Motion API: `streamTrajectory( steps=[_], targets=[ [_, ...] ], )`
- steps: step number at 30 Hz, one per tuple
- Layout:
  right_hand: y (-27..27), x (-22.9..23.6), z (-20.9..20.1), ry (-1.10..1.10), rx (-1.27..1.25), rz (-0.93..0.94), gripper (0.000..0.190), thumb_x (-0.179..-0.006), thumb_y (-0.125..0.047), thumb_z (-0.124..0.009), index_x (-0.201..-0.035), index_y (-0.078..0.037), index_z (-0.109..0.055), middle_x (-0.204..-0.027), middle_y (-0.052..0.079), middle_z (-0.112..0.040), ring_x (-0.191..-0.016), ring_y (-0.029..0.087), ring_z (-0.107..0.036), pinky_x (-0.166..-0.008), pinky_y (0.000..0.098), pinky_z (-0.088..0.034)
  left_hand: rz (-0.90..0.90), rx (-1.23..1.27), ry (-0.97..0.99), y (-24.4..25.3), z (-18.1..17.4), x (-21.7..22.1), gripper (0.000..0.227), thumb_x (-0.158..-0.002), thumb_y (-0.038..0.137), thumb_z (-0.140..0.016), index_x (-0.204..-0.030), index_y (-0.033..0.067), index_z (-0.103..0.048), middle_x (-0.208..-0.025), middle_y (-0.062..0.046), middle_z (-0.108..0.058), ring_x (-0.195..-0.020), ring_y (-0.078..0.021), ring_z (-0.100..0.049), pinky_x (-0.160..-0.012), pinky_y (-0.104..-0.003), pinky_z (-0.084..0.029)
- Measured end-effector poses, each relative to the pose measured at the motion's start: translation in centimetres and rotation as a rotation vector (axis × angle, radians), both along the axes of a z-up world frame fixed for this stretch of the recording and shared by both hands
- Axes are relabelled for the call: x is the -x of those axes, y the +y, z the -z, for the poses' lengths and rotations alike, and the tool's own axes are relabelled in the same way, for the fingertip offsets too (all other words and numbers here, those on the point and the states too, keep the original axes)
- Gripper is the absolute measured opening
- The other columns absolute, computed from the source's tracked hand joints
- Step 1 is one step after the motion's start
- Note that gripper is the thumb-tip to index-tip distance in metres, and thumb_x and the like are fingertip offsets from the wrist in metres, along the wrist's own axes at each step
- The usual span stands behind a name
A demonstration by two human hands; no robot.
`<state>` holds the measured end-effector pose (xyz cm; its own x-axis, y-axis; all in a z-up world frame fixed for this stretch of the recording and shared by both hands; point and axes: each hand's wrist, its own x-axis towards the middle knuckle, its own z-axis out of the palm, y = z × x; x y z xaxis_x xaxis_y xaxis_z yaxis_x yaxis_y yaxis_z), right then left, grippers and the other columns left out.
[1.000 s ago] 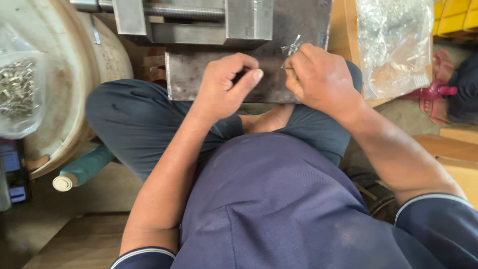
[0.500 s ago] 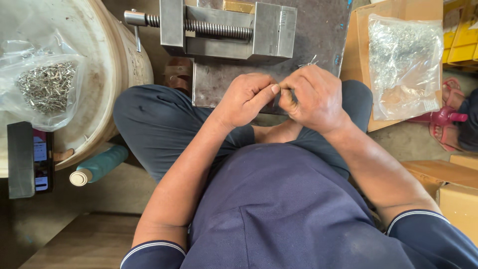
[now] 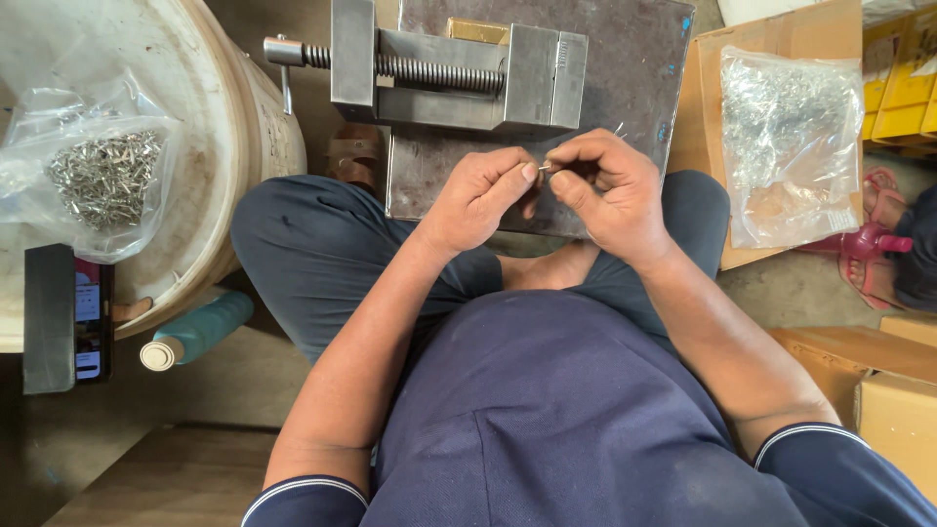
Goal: The person sits on the floor and uses a bench vise to assemble small metal pins. They pick up pins from a pile, place them into the vise, and tighten the screw to secure them. The person also uses a small wooden block to assist in the process.
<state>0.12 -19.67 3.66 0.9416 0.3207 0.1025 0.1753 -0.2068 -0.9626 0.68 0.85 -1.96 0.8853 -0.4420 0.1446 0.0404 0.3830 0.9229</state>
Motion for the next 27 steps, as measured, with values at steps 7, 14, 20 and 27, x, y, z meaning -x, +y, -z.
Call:
streamTrajectory(
  steps=[7,14,20,27],
  targets=[
    [0.4,-1.1,-0.9,-0.089,0.15,-0.054,0.012,-0.098,-0.009,-0.075,-0.105,0.0,-0.07,-0.099,0.006,-0.068,-0.088,0.012,-0.064,-0.076,0.0253,-0.052,0.052,0.041,0.055,0.4,0.0,-0.3,0.032,-0.111,0.022,-0.052,-0.091,-0.0003,-0.062,-0.078,-0.002,-0.064,-0.075,-0.0083,-0.058,-0.071,-0.026,-0.048],
    [1.0,-4.1,-4.7,-0.493,0.478,0.111,0.007,-0.101,-0.005,-0.074,-0.105,-0.001,-0.07,-0.098,0.01,-0.068,-0.083,0.019,-0.068,-0.073,0.0303,-0.054,-0.052,-0.051,0.011,0.1,-0.3,0.0,0.025,-0.107,0.02,-0.059,-0.094,0.0002,-0.067,-0.08,-0.001,-0.066,-0.076,-0.0068,-0.06,-0.071,-0.025,-0.051],
    [2.0,-6.4,-6.5,-0.528,0.663,0.046,0.007,-0.101,-0.005,-0.075,-0.106,-0.003,-0.071,-0.096,0.011,-0.067,-0.077,0.026,-0.066,-0.067,0.0353,-0.051,-0.081,-0.103,-0.015,0.1,-0.9,0.1,0.018,-0.104,0.018,-0.064,-0.096,0.0013,-0.067,-0.081,-0.001,-0.067,-0.075,-0.0058,-0.059,-0.067,-0.024,-0.05],
    [2.3,-6.8,-6.8,-0.606,0.738,-0.013,0.008,-0.101,-0.006,-0.076,-0.107,-0.004,-0.071,-0.1,0.011,-0.068,-0.084,0.029,-0.068,-0.071,0.0377,-0.054,-0.097,-0.131,-0.037,0.1,-1.1,0.1,0.018,-0.104,0.018,-0.065,-0.096,0.0016,-0.067,-0.08,-0.001,-0.067,-0.073,-0.006,-0.06,-0.066,-0.024,-0.05]
  ],
)
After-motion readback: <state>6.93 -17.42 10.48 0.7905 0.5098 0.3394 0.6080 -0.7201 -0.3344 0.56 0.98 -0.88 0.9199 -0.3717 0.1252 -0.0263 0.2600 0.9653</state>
